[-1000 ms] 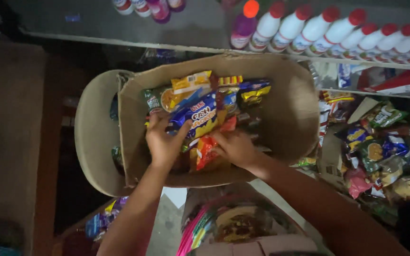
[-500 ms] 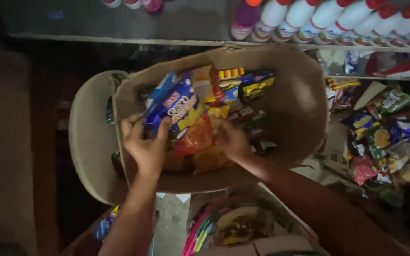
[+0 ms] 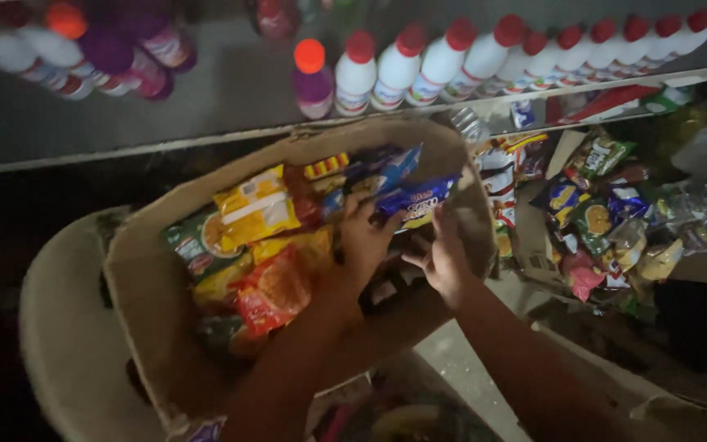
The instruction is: Picking various instant noodles and snack packs from grocery shelves and placing them into a basket.
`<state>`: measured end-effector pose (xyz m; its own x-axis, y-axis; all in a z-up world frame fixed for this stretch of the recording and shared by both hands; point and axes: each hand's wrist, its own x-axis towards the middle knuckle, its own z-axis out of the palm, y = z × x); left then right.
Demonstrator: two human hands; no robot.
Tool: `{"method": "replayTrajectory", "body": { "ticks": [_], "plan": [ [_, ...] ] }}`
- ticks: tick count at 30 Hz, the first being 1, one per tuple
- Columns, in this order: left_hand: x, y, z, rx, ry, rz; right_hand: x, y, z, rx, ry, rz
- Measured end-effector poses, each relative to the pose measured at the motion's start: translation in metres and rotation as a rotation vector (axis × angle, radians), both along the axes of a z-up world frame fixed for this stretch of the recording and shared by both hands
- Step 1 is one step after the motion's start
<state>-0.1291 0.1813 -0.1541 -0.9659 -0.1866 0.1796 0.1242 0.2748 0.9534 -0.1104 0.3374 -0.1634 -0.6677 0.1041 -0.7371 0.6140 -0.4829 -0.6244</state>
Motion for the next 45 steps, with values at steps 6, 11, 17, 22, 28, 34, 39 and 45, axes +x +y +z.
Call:
{"method": "replayTrajectory", "body": {
  "ticks": [6,11,17,22,28,34,39,45],
  "plan": [
    [-0.02,0.027,-0.062,-0.045,0.001,-0.043,-0.022,0.028,-0.098,0.01,-0.016,-0.078],
    [-0.014,0.023,-0.116,-0.321,-0.117,-0.085,-0.024,0.024,-0.101,0.171,0.037,-0.031],
    [0.01,0.01,-0.085,-0.364,-0.124,-0.086,-0.01,0.01,-0.08,0.396,0.147,0.064],
    [0.012,0.02,0.01,-0.376,0.069,-0.037,-0.023,0.017,-0.077,0.288,0.516,0.022],
    [-0.004,0.021,0.152,-0.194,0.321,-0.19,-0.045,-0.003,0.108,0.426,0.768,0.079],
    [-0.009,-0.004,0.336,-0.228,0.688,-0.365,-0.059,0.003,0.286,0.579,1.225,0.08],
    [-0.019,-0.028,0.46,-0.433,1.016,-0.402,-0.075,0.026,0.412,0.605,1.524,0.012],
    [-0.045,-0.019,0.55,-0.619,1.138,-0.36,-0.087,0.055,0.523,1.075,1.602,-0.234]
  ]
}}
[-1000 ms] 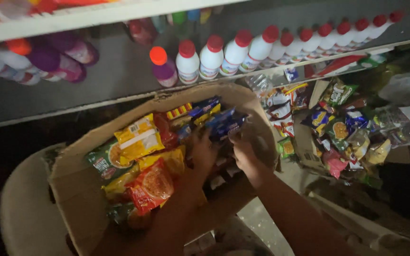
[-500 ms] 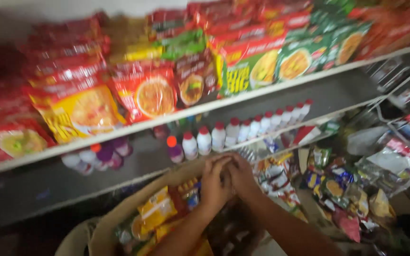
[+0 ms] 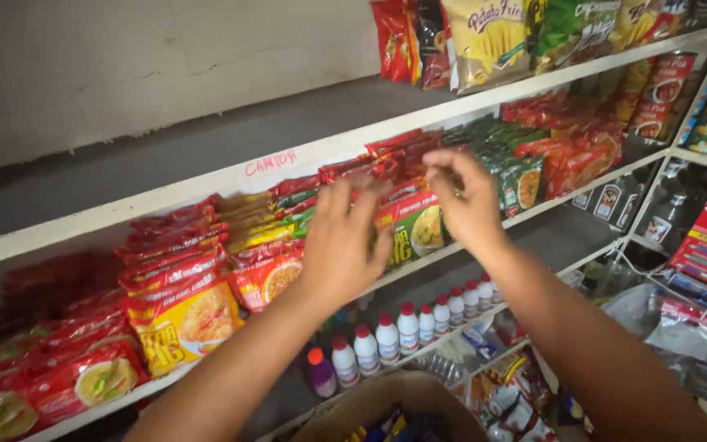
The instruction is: Picking various instant noodles and snack packs from grocery shelves and placing them into a basket.
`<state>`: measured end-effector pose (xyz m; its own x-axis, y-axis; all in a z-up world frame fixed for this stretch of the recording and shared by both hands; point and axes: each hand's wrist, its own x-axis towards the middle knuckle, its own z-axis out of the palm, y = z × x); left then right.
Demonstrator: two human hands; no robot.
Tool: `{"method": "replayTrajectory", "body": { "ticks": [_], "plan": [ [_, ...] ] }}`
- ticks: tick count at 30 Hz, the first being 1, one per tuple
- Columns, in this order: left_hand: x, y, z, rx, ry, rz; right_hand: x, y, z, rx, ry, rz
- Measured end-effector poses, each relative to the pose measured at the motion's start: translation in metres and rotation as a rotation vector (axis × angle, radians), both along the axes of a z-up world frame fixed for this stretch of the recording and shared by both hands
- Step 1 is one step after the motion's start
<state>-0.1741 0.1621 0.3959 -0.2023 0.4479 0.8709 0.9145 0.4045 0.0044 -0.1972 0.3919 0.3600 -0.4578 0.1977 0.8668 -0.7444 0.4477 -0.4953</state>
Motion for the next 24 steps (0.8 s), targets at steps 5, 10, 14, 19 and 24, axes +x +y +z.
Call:
{"method": "replayTrajectory", "body": {
  "ticks": [5,10,14,19,24],
  "plan": [
    [-0.044,0.051,0.05,0.026,0.024,0.044,-0.022,0.043,0.074,0.167,0.191,-0.292],
    [-0.101,0.127,0.095,0.103,-0.123,0.132,-0.077,0.105,0.113,0.335,0.296,-0.588],
    [-0.157,0.183,0.105,0.17,-0.369,0.191,-0.118,0.146,0.114,0.393,0.246,-0.726],
    [-0.252,0.244,0.106,0.3,-0.523,0.225,-0.164,0.181,0.116,0.428,0.192,-0.745],
    [-0.306,0.277,0.122,0.361,-0.639,0.249,-0.186,0.197,0.106,0.416,0.104,-0.77]
  ]
}}
